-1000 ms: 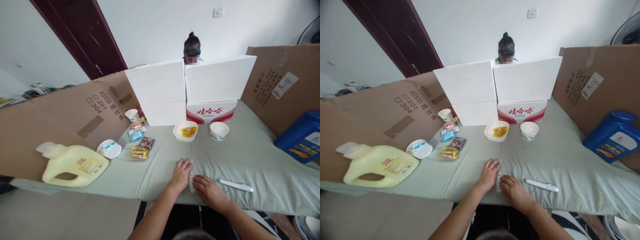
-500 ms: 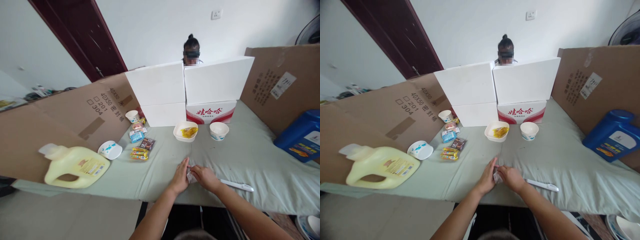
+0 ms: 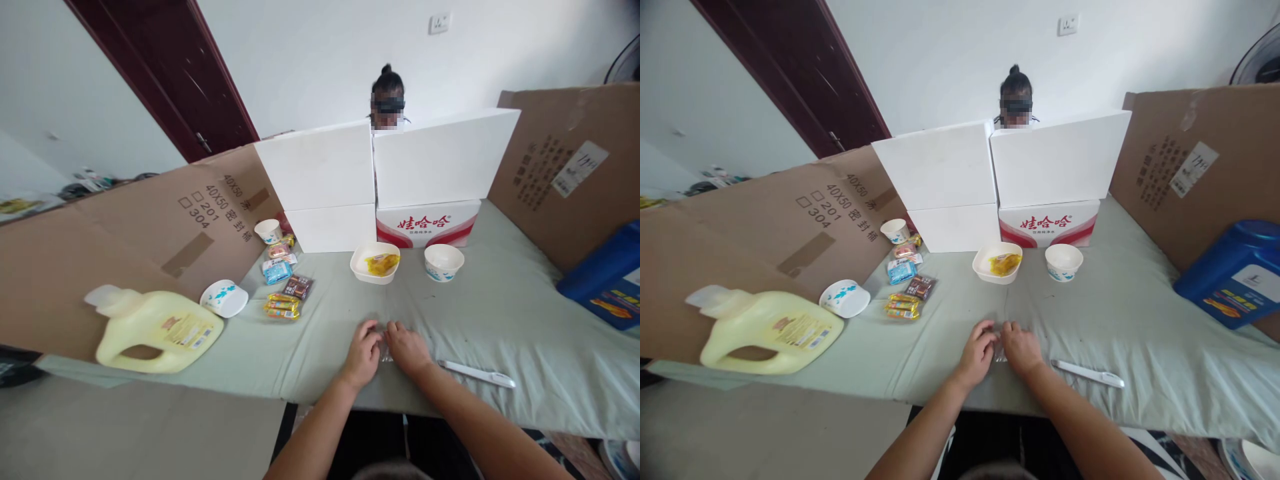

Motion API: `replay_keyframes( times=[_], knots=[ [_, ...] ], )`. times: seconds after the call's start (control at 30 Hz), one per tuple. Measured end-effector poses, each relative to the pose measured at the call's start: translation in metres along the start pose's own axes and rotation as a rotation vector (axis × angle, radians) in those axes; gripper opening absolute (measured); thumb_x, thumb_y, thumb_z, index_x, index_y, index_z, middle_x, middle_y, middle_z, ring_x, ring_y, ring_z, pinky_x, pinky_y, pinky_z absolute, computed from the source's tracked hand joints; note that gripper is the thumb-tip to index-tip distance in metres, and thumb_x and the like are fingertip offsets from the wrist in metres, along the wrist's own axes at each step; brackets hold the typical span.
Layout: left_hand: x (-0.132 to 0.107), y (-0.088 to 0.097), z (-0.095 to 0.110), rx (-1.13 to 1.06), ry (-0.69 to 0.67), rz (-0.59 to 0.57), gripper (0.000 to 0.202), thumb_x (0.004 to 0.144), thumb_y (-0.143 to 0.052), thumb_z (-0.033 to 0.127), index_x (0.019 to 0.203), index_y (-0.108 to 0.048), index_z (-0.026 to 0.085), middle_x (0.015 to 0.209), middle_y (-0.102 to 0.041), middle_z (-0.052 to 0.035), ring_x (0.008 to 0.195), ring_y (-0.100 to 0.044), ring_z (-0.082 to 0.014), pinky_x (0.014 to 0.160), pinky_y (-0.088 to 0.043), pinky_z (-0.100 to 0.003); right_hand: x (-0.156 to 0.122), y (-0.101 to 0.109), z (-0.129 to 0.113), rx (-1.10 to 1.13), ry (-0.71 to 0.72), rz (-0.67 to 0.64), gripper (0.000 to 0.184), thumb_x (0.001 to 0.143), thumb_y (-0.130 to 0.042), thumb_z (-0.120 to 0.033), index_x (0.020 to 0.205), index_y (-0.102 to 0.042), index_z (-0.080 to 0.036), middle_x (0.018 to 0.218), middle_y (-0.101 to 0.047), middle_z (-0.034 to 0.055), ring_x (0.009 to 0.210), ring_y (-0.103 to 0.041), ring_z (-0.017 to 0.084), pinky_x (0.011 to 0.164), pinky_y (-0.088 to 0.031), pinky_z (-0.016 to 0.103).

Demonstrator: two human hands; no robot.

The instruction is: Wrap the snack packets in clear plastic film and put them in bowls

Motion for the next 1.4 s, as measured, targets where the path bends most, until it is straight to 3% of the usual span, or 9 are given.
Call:
replay_keyframes(
  times=[0.1, 0.33, 0.43, 0.6, 0.7, 0.83, 1.03, 1.27, 1.4],
  knots=[
    [0.002, 0.004, 0.006, 0.165, 0.060, 0.039, 0.005, 0.078, -0.063, 0.013, 0.081, -0.064, 0.018, 0.113, -0.055, -0.0097, 0.113, -0.049, -0.0276, 0.098, -0.044, -0.050, 0.001, 0.000, 0.002, -0.011, -0.022, 0.014, 0.024, 0.098, -0.034, -0.026, 0.099, -0.056, -0.017, 0.091, -0.065, 0.0099, 0.073, -0.066, 0.017, 0.058, -0.042, 0.025],
    [0.006, 0.004, 0.008, 0.238, 0.119, 0.072, 0.011, 0.073, -0.069, 0.010, 0.078, -0.063, 0.018, 0.104, -0.058, -0.0072, 0.107, -0.050, -0.0262, 0.094, -0.044, -0.047, -0.003, 0.027, 0.046, -0.067, -0.155, 0.142, 0.026, 0.094, -0.035, -0.017, 0.095, -0.060, -0.010, 0.095, -0.063, 0.0194, 0.092, -0.061, 0.030, 0.073, -0.045, 0.040],
    [0.006, 0.003, 0.006, 0.233, 0.119, 0.078, 0.011, 0.072, -0.068, 0.010, 0.078, -0.062, 0.017, 0.103, -0.058, -0.0077, 0.107, -0.050, -0.0269, 0.094, -0.044, -0.048, -0.012, 0.033, 0.039, -0.045, -0.016, 0.211, 0.028, 0.095, -0.036, -0.019, 0.108, -0.061, -0.012, 0.113, -0.062, 0.0175, 0.110, -0.054, 0.028, 0.093, -0.040, 0.042],
    [0.003, 0.002, 0.005, 0.250, 0.109, 0.091, 0.010, 0.077, -0.061, 0.007, 0.080, -0.061, 0.017, 0.105, -0.058, -0.0084, 0.106, -0.051, -0.0265, 0.094, -0.046, -0.047, -0.038, -0.002, -0.005, 0.036, 0.426, 0.247, 0.061, 0.090, -0.050, -0.046, 0.139, -0.042, -0.010, 0.144, -0.043, 0.0171, 0.135, -0.033, 0.031, 0.108, -0.028, 0.049],
    [0.000, 0.001, 0.002, 0.267, 0.097, 0.107, 0.017, 0.078, -0.056, 0.004, 0.086, -0.062, 0.018, 0.108, -0.058, -0.0076, 0.107, -0.051, -0.0260, 0.095, -0.046, -0.048, -0.040, -0.023, -0.007, 0.043, 0.393, 0.195, 0.072, 0.086, -0.055, -0.049, 0.142, -0.038, -0.007, 0.148, -0.037, 0.0192, 0.137, -0.030, 0.034, 0.109, -0.027, 0.053],
    [-0.003, -0.001, -0.003, 0.285, 0.075, 0.139, 0.028, 0.077, -0.052, 0.000, 0.099, -0.061, 0.016, 0.109, -0.058, -0.0091, 0.107, -0.052, -0.0255, 0.096, -0.046, -0.047, -0.035, -0.025, -0.002, 0.075, 0.366, 0.163, 0.050, 0.091, -0.050, -0.030, 0.138, -0.046, -0.014, 0.144, -0.046, 0.0126, 0.134, -0.039, 0.028, 0.108, -0.033, 0.046],
    [-0.004, -0.003, -0.007, 0.299, 0.052, 0.134, 0.029, 0.079, -0.050, 0.003, 0.101, -0.061, 0.017, 0.110, -0.059, -0.0093, 0.108, -0.051, -0.0269, 0.096, -0.046, -0.048, -0.014, 0.027, 0.030, 0.119, 0.518, 0.161, 0.028, 0.092, -0.047, -0.016, 0.112, -0.066, -0.021, 0.107, -0.071, 0.0039, 0.101, -0.062, 0.016, 0.089, -0.048, 0.027],
    [-0.002, -0.007, -0.008, 0.304, 0.108, 0.073, 0.025, 0.080, -0.049, 0.007, 0.098, -0.062, 0.018, 0.112, -0.058, -0.0088, 0.112, -0.049, -0.0278, 0.096, -0.044, -0.050, 0.070, 0.142, 0.151, -0.041, 0.039, 0.374, 0.038, 0.097, -0.033, -0.021, 0.123, -0.060, -0.014, 0.121, -0.062, 0.0147, 0.116, -0.051, 0.025, 0.101, -0.038, 0.041],
    [-0.002, -0.007, -0.006, 0.277, 0.141, 0.065, 0.027, 0.078, -0.048, 0.007, 0.097, -0.062, 0.019, 0.112, -0.057, -0.0086, 0.113, -0.048, -0.0277, 0.097, -0.042, -0.051, 0.106, 0.150, 0.187, -0.086, -0.106, 0.282, 0.030, 0.095, -0.042, -0.022, 0.111, -0.067, -0.014, 0.111, -0.063, 0.0157, 0.114, -0.052, 0.028, 0.096, -0.041, 0.042]
  ],
)
Point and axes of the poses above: each hand's wrist, its own x-axis towards the middle knuckle, its own y-axis out of the back of the hand, z = x × y, the point moved 5 cm from there along x, towards the middle knuckle
